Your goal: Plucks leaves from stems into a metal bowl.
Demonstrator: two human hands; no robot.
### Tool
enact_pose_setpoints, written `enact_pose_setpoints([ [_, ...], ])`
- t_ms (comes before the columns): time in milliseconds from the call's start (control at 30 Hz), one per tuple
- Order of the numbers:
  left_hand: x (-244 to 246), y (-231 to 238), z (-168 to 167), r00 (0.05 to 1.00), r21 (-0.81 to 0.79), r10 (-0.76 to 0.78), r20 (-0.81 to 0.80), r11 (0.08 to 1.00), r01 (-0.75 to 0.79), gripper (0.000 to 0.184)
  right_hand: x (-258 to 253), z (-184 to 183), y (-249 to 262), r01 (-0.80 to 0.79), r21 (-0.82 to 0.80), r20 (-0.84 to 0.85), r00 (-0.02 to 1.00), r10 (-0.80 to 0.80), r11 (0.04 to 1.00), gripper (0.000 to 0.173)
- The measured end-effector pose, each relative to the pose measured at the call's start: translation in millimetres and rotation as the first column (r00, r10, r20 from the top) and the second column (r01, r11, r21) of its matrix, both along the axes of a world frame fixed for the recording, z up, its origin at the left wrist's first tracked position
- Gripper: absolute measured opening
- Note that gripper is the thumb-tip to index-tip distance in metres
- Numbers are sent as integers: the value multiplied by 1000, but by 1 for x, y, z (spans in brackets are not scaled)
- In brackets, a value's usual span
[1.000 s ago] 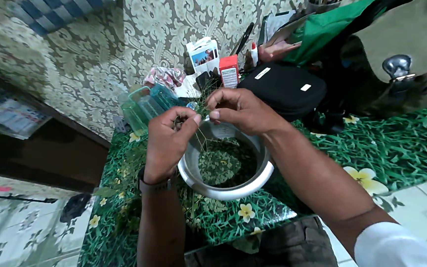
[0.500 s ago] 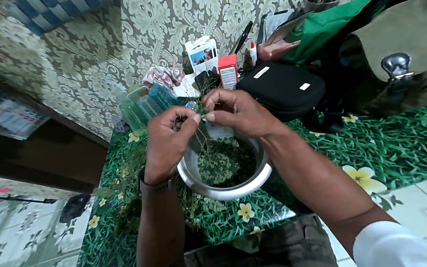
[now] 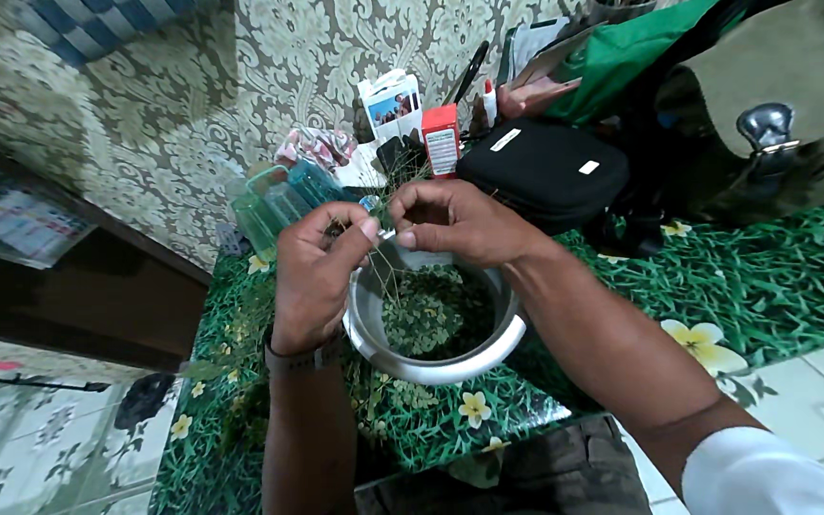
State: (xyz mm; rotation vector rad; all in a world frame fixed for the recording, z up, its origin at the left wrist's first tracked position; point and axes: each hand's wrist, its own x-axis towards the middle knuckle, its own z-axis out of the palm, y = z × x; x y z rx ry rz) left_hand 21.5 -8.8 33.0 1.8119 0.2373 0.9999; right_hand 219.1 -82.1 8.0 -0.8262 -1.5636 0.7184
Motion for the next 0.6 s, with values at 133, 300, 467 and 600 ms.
enact_pose_setpoints([
  [133, 4, 3, -2, 998, -14, -27, 62, 1000, 28, 10, -3, -3, 2, -16, 71, -49, 999, 20, 997, 6],
  [300, 6, 3, -4, 991, -30, -41, 131, 999, 45, 8, -3, -4, 2, -10, 114, -28, 1000, 13, 993, 8],
  [467, 5, 5, -4, 984, -38, -108, 141, 993, 114, 5, -4, -2, 1, -12, 92, -59, 998, 17, 996, 13],
  [600, 6, 5, -5, 978, -24, -140, 155, 989, 145, 4, -5, -2, 0, -26, 116, -60, 998, 33, 993, 7],
])
